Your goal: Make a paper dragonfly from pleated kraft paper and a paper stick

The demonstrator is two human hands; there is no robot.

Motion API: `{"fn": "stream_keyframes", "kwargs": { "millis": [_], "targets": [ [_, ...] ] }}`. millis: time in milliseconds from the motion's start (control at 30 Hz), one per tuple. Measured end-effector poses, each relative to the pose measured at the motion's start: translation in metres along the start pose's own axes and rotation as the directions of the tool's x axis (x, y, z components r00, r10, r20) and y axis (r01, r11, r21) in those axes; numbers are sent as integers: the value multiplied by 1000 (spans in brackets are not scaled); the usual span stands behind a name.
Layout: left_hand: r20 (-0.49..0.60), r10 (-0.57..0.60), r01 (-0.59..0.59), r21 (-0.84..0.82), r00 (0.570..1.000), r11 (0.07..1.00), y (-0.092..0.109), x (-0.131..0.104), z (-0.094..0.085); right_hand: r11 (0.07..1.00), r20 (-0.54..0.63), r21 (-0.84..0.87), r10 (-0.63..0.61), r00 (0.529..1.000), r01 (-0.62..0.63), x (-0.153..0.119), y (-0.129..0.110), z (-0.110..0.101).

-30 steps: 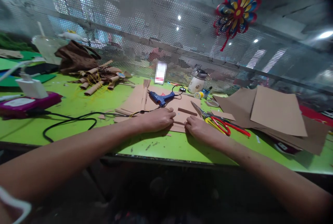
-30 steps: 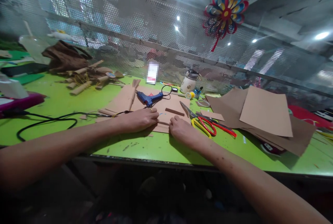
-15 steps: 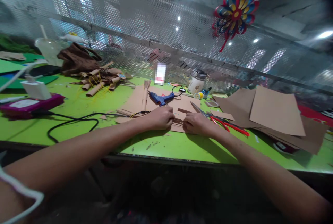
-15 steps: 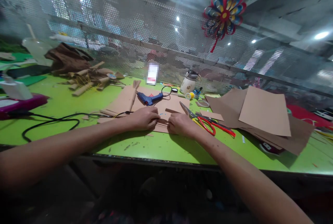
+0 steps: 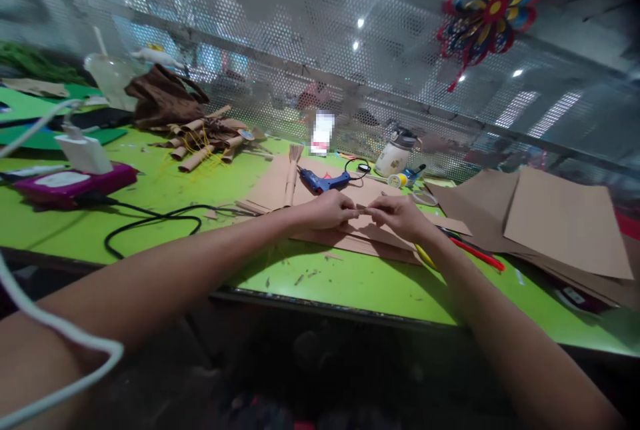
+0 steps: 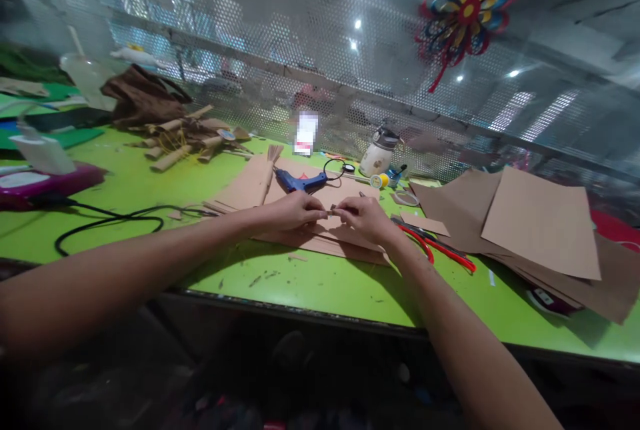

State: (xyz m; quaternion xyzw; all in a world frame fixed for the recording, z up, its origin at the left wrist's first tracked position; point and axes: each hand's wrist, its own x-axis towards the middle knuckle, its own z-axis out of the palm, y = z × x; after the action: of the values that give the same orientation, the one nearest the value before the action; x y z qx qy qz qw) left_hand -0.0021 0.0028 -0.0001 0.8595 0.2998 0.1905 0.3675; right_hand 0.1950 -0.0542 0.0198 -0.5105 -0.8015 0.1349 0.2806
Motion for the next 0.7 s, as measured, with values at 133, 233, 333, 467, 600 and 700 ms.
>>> {"fn": "stream_keyframes", "kwargs": {
  "millis": [133,233,333,467,600,700],
  "targets": [
    [129,-28,60,-252,991,966,-2,-4,3,981,67,167,87,994,-97,-6,0,6],
    [216,-12,79,-304,976,949,-1,-8,1,944,140,288,124,982,-161,-10,0,5],
    [247,-2,88,-337,969,938,2,-10,0,911,194,369,120,974,-186,-13,0,2],
    [218,-5,66,-272,976,960,4,-11,1,943,121,297,120,985,-151,-15,-1,6],
    [166,24,0,-143,986,990,7,-11,5,948,86,267,158,984,-176,-14,-5,15],
    [209,43,-6,-173,977,985,9,-12,5,950,48,240,196,979,-202,-14,-8,16]
  ]
}}
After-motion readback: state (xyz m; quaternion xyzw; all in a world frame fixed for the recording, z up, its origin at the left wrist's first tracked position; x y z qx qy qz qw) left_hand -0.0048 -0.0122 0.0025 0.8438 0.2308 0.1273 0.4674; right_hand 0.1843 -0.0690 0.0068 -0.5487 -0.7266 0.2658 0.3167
